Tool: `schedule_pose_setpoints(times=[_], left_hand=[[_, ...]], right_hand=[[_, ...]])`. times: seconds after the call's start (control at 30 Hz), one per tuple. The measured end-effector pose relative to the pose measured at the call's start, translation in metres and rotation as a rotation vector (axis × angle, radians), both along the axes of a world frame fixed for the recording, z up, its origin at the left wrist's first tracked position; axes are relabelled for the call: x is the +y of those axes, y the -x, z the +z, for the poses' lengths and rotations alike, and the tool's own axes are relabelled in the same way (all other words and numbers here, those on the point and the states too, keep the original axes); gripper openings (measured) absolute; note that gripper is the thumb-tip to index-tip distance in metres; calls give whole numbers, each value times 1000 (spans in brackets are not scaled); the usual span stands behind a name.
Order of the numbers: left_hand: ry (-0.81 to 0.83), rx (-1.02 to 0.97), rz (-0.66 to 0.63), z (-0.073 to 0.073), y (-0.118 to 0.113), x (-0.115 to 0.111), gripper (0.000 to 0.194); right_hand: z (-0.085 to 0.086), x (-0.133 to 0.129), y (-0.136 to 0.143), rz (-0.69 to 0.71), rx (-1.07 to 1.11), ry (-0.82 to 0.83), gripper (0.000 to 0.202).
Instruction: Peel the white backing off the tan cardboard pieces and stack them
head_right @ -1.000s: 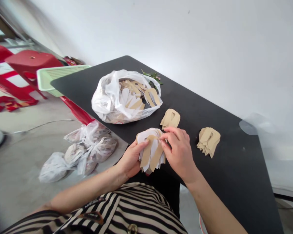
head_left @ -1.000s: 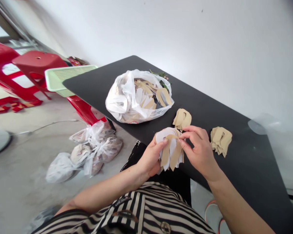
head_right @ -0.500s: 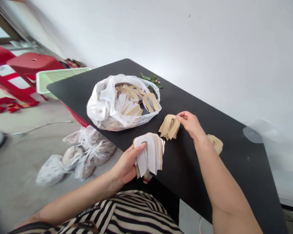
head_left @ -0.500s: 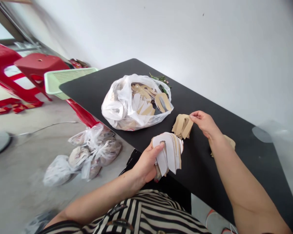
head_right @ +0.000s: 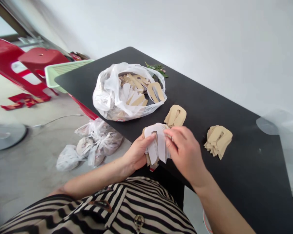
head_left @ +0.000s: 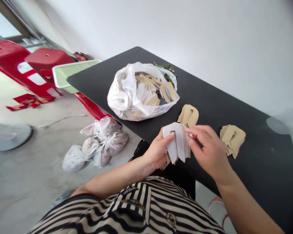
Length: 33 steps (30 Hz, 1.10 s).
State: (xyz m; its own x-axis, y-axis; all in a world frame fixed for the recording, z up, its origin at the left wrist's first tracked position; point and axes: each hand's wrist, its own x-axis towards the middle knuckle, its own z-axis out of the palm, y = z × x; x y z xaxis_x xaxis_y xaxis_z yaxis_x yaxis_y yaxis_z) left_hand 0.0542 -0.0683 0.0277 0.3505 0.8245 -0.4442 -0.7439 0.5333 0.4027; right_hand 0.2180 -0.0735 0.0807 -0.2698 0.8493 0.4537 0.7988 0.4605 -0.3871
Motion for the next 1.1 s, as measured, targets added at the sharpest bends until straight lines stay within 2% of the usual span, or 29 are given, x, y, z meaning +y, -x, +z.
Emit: schedule_pose_setpoints(times=[0.1, 0.27, 0.43, 0.83, 1.1], left_hand=[[-14, -74, 5, 0, -6, -5, 40], [7, -129, 8, 1, -14, -11, 45], [-26, -126, 39, 1, -12, -15, 40], [-53, -151, 7, 0, -6, -18, 42], [-83, -158, 36, -3, -11, -16, 43]], right_hand=[[-12, -22, 21, -20, 0, 73, 18], [-25, -26, 33, -108, -75, 83, 19], [-23, -32, 39, -153, -106, 63, 14], [-21, -35, 42, -124, -55, 130, 19], [-22, -35, 40, -124, -129, 91, 20]])
